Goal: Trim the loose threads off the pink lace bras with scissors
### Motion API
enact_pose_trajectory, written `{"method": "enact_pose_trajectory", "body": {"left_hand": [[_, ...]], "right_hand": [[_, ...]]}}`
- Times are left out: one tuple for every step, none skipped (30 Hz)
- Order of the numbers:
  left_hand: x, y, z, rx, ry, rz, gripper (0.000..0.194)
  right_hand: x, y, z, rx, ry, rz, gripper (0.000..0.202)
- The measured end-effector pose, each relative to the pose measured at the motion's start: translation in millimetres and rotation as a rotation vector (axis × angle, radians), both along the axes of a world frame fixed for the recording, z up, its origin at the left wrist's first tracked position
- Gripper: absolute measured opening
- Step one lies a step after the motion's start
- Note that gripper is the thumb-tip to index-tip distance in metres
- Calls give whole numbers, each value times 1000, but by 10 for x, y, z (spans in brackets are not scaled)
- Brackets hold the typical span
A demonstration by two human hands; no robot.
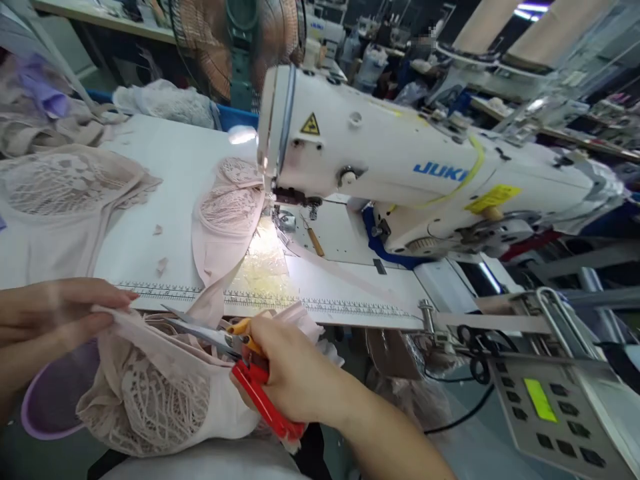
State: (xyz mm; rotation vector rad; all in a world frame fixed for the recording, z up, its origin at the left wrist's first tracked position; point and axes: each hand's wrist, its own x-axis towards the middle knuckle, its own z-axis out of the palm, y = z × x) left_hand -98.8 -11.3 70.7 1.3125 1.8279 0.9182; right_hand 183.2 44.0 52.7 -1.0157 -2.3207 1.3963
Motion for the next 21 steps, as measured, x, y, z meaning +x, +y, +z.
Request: {"method": "enact_pose_trajectory", "body": {"left_hand": [[146, 13, 22, -4, -128, 23, 23], [274, 34, 35, 27, -229, 33, 23], [380, 58, 39, 69, -310, 20, 25], [466, 81, 33, 116, -366, -7, 28], [534, 102, 20, 164, -395, -44, 31], [591, 119, 0, 208, -401, -89, 33], [640, 134, -24, 250, -387, -139, 35], [686, 148, -50, 291, -359, -190, 37], [729, 164, -74, 326, -323, -241, 39], [772, 183, -95, 355, -286, -291, 41], [812, 204, -110, 383, -254, -347, 43], [850, 226, -117, 405, -228, -402, 44], [885, 248, -115, 419, -208, -447, 45], [915, 268, -105, 423, -195, -478, 45], [941, 283, -88, 419, -188, -495, 45], [961, 293, -65, 406, -188, -497, 44], [977, 299, -41, 383, -195, -489, 42], [987, 300, -20, 359, -205, -478, 41], [993, 299, -5, 342, -215, -473, 40], [995, 296, -1, 329, -225, -466, 39], [995, 293, -9, 319, -238, -452, 37]], "right_hand": [[20, -13, -2, -5, -21, 5, 18], [44, -22, -4, 3, -36, 16, 17], [69, -25, -6, 20, -45, 28, 16], [94, -22, -5, 39, -52, 36, 16], [115, -14, 2, 52, -57, 29, 16], [132, -2, 15, 51, -56, 10, 15], [140, 10, 35, 34, -43, -22, 14], [140, 23, 61, 4, -13, -65, 14], [129, 37, 92, -27, 47, -117, 15], [110, 51, 126, -61, 133, -163, 18], [84, 68, 162, -88, 238, -199, 22], [53, 88, 200, -107, 345, -223, 27], [19, 110, 237, -115, 434, -241, 30], [-14, 134, 272, -122, 490, -245, 32], [-43, 158, 304, -131, 513, -243, 34], [-68, 180, 331, -142, 505, -238, 34], [-87, 200, 351, -148, 484, -231, 34], [-101, 217, 363, -150, 458, -222, 34], [-109, 230, 366, -144, 440, -213, 34], [-115, 239, 360, -129, 428, -207, 33], [-118, 245, 346, -104, 426, -212, 33]]}}
